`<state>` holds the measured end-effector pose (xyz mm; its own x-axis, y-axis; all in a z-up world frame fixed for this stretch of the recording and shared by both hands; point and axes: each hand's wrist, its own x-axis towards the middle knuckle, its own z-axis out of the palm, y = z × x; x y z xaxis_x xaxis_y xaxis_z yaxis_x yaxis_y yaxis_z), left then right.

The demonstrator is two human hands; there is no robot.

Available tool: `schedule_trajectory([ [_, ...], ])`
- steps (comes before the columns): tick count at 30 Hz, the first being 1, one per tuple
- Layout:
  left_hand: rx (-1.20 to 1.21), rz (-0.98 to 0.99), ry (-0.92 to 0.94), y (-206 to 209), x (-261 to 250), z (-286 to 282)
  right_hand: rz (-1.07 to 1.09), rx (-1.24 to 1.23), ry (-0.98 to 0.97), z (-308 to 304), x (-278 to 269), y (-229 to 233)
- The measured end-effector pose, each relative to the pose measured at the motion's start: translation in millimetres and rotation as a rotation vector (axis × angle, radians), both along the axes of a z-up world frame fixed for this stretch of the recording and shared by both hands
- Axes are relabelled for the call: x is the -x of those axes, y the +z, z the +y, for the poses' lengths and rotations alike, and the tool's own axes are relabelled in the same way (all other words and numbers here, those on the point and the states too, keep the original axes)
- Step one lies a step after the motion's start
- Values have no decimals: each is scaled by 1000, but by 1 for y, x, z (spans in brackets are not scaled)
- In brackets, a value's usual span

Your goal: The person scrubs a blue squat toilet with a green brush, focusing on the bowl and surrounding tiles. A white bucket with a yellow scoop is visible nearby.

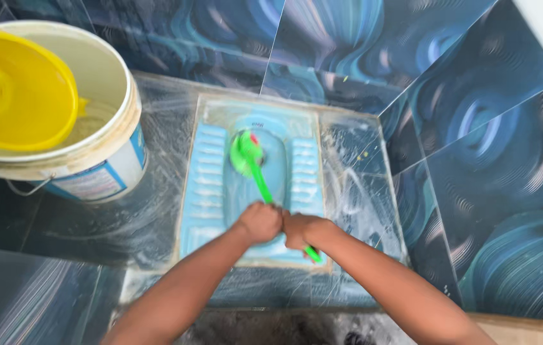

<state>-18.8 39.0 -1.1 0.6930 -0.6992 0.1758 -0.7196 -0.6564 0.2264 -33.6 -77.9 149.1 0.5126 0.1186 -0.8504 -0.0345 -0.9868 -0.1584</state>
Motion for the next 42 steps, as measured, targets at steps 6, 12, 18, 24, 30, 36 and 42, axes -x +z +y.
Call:
schedule_trajectory([
  [6,14,91,25,22,29,-26,106,89,110,-44,8,36],
  [12,-159,148,87,-27,-40,-25,-34,-206,-230,-33,-21,-78],
  [18,-229,135,-65,41,-38,-41,32,-613,-782,-86,9,-65],
  [24,-10,-8,-115,110,-38,1,52,-641,-847,-53,6,1],
  [30,287,135,110,61,-37,61,-9,-570,-619,27,-31,-35],
  [36,-71,122,125,43,-39,60,-272,-36,-29,63,-5,-21],
  [42,-143,184,60,36,-1,45,-133,-30,66,46,41,8],
])
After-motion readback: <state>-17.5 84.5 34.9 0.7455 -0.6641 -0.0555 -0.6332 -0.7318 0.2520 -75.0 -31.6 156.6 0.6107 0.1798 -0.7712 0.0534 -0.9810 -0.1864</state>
